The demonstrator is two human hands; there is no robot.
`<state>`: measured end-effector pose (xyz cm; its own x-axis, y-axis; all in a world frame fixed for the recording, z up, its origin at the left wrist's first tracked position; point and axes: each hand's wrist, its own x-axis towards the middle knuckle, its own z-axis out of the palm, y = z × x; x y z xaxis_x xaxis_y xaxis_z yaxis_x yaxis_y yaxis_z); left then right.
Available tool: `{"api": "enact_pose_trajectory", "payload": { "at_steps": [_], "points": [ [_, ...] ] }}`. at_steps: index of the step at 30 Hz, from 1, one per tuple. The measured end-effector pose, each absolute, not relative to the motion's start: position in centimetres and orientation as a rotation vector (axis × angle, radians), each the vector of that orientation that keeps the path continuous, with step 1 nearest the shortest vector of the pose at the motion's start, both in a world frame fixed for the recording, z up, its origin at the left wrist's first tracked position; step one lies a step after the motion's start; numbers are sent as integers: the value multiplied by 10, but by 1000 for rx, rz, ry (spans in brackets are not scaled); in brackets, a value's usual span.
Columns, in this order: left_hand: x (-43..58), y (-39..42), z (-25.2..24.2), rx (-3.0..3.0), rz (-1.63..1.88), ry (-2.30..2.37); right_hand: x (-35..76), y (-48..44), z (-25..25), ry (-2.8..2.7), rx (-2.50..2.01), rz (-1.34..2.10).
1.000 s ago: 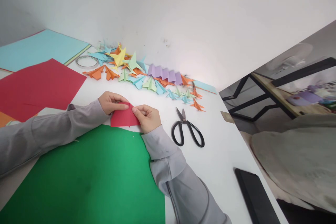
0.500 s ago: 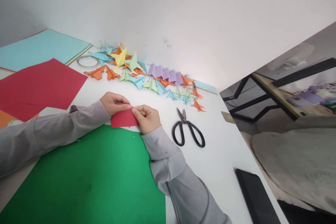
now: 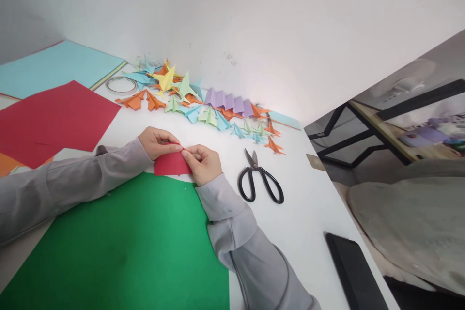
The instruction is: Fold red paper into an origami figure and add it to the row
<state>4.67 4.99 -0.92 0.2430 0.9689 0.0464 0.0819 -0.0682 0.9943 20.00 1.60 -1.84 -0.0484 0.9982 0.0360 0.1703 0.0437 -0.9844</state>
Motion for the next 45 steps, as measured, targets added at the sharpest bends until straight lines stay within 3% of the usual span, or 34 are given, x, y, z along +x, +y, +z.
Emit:
{"api": "enact_pose_trajectory", "payload": {
  "at_steps": [36,42,45],
  "points": [
    [44,53,-11,1467,1037,983,201,16,-16,-1377,-1170,1167],
    [44,53,-11,1503,1057,1044,198,15,-19,-1370,-1218,1066],
    [41,53,-12,1698,1143,1155,199,15,-21,-1512,-1311,842]
  ]
}}
